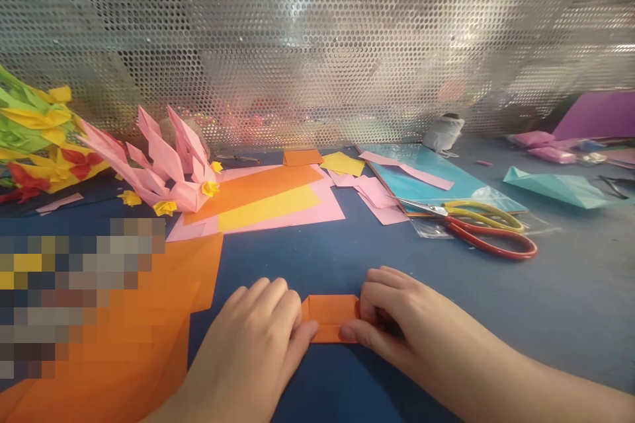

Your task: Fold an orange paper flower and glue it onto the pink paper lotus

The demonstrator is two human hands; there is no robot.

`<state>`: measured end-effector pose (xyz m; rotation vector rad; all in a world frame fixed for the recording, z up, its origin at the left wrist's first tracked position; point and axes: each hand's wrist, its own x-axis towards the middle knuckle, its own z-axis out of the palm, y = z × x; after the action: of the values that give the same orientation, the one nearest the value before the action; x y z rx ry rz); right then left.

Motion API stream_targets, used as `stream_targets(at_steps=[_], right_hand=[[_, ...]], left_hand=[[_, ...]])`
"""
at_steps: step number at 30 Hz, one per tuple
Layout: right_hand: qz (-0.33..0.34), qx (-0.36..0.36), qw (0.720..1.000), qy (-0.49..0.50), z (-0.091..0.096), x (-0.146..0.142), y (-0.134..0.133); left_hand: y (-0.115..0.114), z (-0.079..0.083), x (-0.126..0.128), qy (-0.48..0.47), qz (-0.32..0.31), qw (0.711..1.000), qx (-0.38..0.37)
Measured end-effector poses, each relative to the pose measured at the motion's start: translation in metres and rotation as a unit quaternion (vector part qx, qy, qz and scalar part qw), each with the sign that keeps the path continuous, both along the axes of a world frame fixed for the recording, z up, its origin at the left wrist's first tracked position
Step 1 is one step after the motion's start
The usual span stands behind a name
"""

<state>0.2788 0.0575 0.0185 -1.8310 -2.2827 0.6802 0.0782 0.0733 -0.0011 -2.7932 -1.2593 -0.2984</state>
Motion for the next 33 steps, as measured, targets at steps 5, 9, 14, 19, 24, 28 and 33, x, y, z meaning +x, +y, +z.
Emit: stream_targets(at_steps=[5, 9, 14, 19, 24, 28, 33], right_hand=[[0.001, -0.015, 0.999, 0.03, 0.003, 0.001, 0.002], [0.008, -0.012, 0.999, 0.03, 0.004, 0.0, 0.002], [0.048, 0.023, 0.999, 0.012, 0.003, 0.0, -0.001], [0.01, -0.004, 0.999, 0.03, 0.006, 0.001, 0.001], [0.025, -0.014, 0.996, 0.087, 0.006, 0.004, 0.003], [0.086, 0.007, 0.988, 0.125, 0.003, 0.008, 0.001], [0.15, 0.058, 0.978, 0.136, 0.001, 0.009, 0.002]], left_hand=[[0.002, 0.001, 0.0, 0.001, -0.005, 1.0, 0.017], [0.002, 0.004, 0.0, 0.038, 0.0, 0.999, 0.036], [0.002, 0.005, -0.002, 0.015, 0.014, 1.0, -0.024], [0.006, -0.004, -0.006, -0.092, -0.005, 0.994, -0.05], [0.01, -0.002, -0.007, -0.107, -0.011, 0.989, -0.102], [0.008, 0.001, -0.008, -0.153, -0.098, 0.981, -0.07], [0.003, 0.003, -0.012, -0.132, -0.214, 0.967, -0.042]])
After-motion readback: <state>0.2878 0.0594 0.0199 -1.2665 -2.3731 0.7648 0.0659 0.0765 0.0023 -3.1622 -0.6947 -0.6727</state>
